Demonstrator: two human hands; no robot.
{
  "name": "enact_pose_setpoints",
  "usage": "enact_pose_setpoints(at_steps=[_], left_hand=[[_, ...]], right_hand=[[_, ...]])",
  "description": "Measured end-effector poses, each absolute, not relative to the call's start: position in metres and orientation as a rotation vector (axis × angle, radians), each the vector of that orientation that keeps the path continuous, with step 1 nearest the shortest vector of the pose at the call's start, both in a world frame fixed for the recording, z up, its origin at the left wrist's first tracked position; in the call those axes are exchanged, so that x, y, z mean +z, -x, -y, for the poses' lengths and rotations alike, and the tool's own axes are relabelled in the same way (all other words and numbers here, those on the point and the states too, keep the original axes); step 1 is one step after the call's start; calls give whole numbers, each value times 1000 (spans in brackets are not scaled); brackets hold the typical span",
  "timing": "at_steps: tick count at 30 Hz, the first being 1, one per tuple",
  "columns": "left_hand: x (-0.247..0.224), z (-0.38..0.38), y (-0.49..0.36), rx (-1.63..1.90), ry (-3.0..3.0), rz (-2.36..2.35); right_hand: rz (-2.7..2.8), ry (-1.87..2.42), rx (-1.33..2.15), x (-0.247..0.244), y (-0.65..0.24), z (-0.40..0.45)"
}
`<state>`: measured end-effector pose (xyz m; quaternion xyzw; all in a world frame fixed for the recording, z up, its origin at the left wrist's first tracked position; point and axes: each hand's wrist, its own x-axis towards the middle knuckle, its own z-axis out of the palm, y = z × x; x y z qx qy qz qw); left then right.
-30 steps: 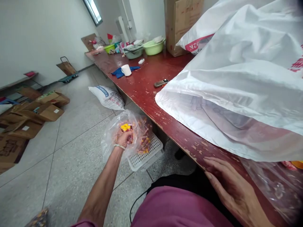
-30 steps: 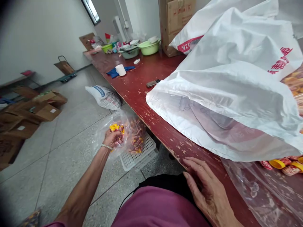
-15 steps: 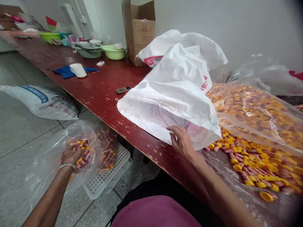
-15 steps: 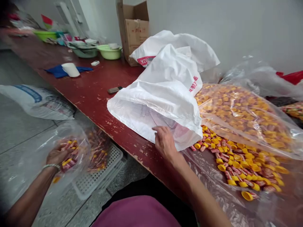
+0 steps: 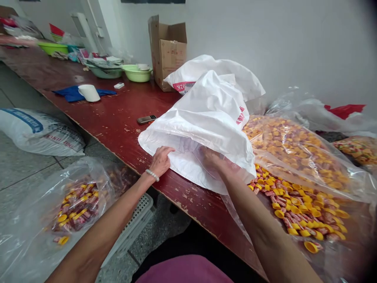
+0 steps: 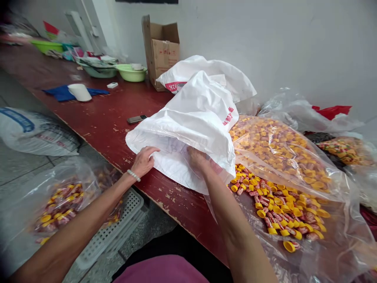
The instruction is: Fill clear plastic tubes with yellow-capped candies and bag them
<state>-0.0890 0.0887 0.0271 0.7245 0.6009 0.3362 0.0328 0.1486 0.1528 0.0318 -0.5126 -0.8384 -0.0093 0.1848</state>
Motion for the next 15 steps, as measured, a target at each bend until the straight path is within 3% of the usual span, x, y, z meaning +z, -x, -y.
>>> enact_pose_setpoints(at_steps=[5, 15], left_hand=[[12, -139, 76, 892, -2235, -1924], [13, -122, 84, 663, -2304, -1999]], right_hand=[[2556, 1494, 64, 21, -150, -142], [2588, 1481, 193, 24, -162, -130]])
